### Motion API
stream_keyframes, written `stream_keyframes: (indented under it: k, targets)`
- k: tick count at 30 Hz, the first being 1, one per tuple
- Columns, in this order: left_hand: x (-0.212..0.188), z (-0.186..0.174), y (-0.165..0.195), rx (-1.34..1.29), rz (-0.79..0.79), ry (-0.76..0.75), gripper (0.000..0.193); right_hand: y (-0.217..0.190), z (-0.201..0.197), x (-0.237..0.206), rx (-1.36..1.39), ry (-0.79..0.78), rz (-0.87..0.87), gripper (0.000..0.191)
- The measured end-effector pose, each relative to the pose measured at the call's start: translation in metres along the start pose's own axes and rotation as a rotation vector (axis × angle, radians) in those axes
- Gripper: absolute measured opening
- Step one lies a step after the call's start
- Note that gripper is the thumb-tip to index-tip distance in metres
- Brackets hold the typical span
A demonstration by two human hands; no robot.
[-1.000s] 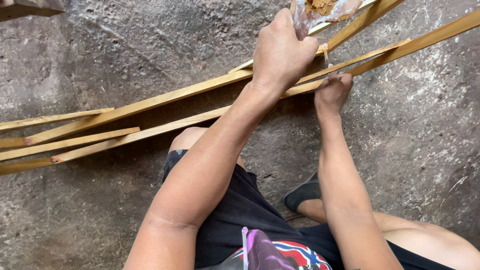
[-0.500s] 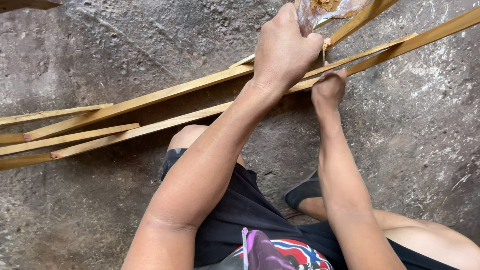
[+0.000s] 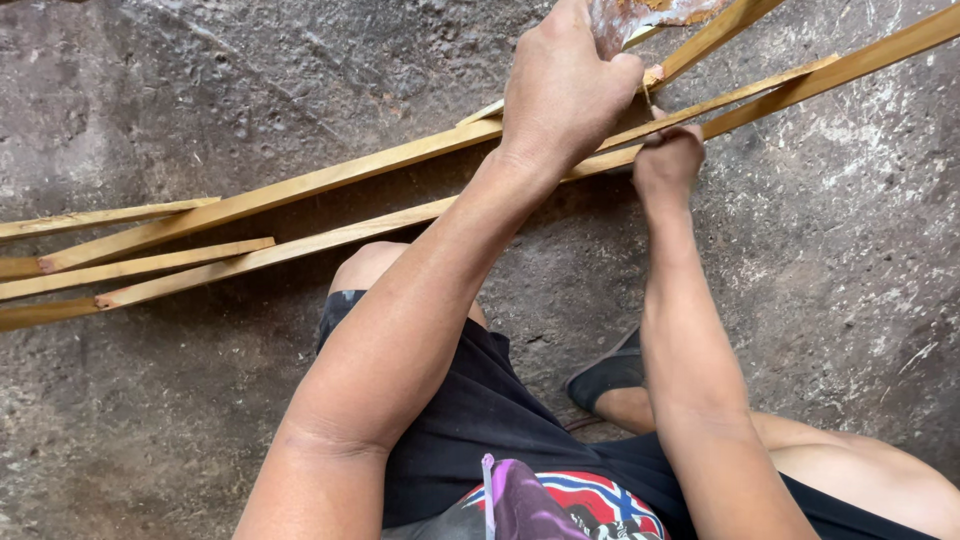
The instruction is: The person scoops yellow wood filler from a shell-shaped palette and spreads it with a small spatula over marks on a wooden board, then carries the palette across the workshop, sits on the floor, and presses filler into gaps on thin wooden slats.
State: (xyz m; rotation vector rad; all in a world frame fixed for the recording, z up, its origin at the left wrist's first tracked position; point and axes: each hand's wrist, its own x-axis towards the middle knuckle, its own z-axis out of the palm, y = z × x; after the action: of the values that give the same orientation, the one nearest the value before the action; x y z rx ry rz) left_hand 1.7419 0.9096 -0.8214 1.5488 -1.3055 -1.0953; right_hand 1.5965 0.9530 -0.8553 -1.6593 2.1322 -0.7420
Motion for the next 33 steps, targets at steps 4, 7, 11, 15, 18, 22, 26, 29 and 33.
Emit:
stream_keyframes:
  k: [4, 7, 11, 15, 18, 22, 26, 29, 33]
  targets:
    - [0.001, 0.001, -0.001, 0.003, -0.008, -0.010, 0.035, -0.009, 0.007, -0.011, 0.030, -0.043, 0.130, 0.027]
    - [0.002, 0.002, -0.002, 0.029, -0.032, -0.046, 0.030, 0.002, 0.001, -0.010, -0.142, -0.081, -0.076, 0.004]
    - [0.004, 0.004, 0.000, 0.002, 0.064, 0.062, 0.032, 0.029, -0.011, 0.004, -0.264, -0.174, -0.035, 0.014]
    - [0.002, 0.005, 0.001, 0.010, -0.048, -0.091, 0.025, 0.040, 0.000, -0.001, -0.304, -0.059, -0.150, 0.009]
    - [-0.002, 0.005, 0.000, 0.036, -0.004, -0.032, 0.025, 0.038, 0.001, -0.005, -0.235, -0.151, -0.037, 0.010]
    - [-0.004, 0.005, -0.001, 0.024, 0.019, -0.012, 0.025, 0.034, -0.007, 0.001, -0.356, -0.105, -0.171, 0.010]
    - [-0.004, 0.002, -0.001, 0.043, 0.077, 0.025, 0.019, 0.030, -0.008, 0.001, -0.448, -0.071, -0.203, 0.020]
    - [-0.004, -0.002, -0.001, -0.003, 0.051, 0.027, 0.019, 0.029, -0.004, -0.004, -0.516, -0.050, -0.187, 0.024]
    - [-0.002, -0.002, -0.001, 0.040, -0.062, -0.062, 0.018, 0.028, 0.000, -0.011, -0.503, 0.026, -0.405, 0.027]
